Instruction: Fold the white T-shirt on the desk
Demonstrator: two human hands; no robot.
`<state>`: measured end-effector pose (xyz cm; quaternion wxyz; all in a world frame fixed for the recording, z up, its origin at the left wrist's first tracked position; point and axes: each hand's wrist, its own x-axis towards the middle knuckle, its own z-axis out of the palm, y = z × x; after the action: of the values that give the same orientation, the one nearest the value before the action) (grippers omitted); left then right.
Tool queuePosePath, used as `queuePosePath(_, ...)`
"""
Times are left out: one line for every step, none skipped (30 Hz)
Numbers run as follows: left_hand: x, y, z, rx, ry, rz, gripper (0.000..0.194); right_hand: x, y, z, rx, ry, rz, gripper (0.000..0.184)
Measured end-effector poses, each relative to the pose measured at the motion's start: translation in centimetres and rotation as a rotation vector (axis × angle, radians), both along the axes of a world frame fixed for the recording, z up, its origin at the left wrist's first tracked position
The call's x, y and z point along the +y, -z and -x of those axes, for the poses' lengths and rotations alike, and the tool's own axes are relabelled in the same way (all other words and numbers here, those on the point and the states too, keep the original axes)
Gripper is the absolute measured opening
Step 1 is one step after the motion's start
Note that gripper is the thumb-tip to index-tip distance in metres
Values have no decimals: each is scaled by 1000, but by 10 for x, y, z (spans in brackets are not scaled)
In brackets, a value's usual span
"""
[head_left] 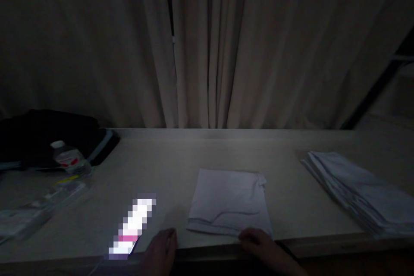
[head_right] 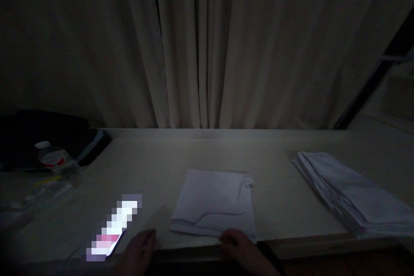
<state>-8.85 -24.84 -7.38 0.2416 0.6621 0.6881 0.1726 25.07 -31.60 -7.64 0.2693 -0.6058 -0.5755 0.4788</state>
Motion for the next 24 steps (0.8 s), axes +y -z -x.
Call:
queuePosePath(12,-10,-13,-22,-2,35,51,10,-10,-9,-68,33,-83,30)
queuePosePath(23,-17,-25,-38,0,84,52,20,-16,-16,-161,68,-170,30)
queuePosePath(32,-19,-34,-51,7,141,53,29,-16,-23,-275,99,-252,31)
queuePosePath(39,-18,-42,-57,22,188,54,36,-12,-28,-405,125,-325,35)
queuePosePath(44,-14,-48,-59,42,215,54,42,-3,-33,-539,149,-388,41)
queuePosePath(48,-8,-51,-64,60,224,53,46,9,-37,-664,164,-442,46)
queuePosePath(51,0,-52,-75,77,215,51,49,23,-41,-768,171,-492,50)
queuePosePath(54,7,-52,-83,83,201,47,51,35,-43,-849,175,-543,51)
queuePosePath(55,13,-50,-85,76,192,45,53,46,-45,-910,179,-596,49)
queuePosePath(56,18,-48,-85,65,190,43,54,54,-46,-950,185,-642,45)
queuePosePath(57,21,-46,-88,57,192,42,54,57,-47,-975,187,-679,40)
queuePosePath(57,22,-44,-92,52,198,40,54,57,-47,-988,186,-707,36)
queuePosePath(57,22,-42,-105,51,205,37,53,53,-47,-996,183,-728,32)
queuePosePath(56,21,-41,-129,50,213,34,52,48,-49,-999,175,-745,30)
queuePosePath(56,20,-41,-159,50,222,30,50,43,-51,-998,168,-763,28)
queuePosePath(54,19,-42,-189,42,233,26,48,38,-54,-997,168,-779,27)
queuePosePath(53,18,-43,-217,28,247,24,44,36,-59,-995,167,-790,25)
queuePosePath(53,17,-45,-245,8,261,26,40,38,-64,-991,162,-793,24)
queuePosePath(52,17,-47,-276,-14,275,31,36,42,-69,-984,141,-791,23)
queuePosePath(52,16,-49,-310,-37,290,38,31,50,-74,-975,104,-784,24)
queuePosePath(53,15,-51,-352,-52,311,45,26,60,-78,-964,51,-774,25)
queuePosePath(53,14,-54,-399,-56,337,52,21,71,-81,-951,-10,-760,27)
queuePosePath(54,13,-56,-447,-47,363,57,16,82,-82,-939,-51,-741,30)
queuePosePath(54,11,-58,-495,-26,389,59,11,93,-82,-932,-62,-715,33)
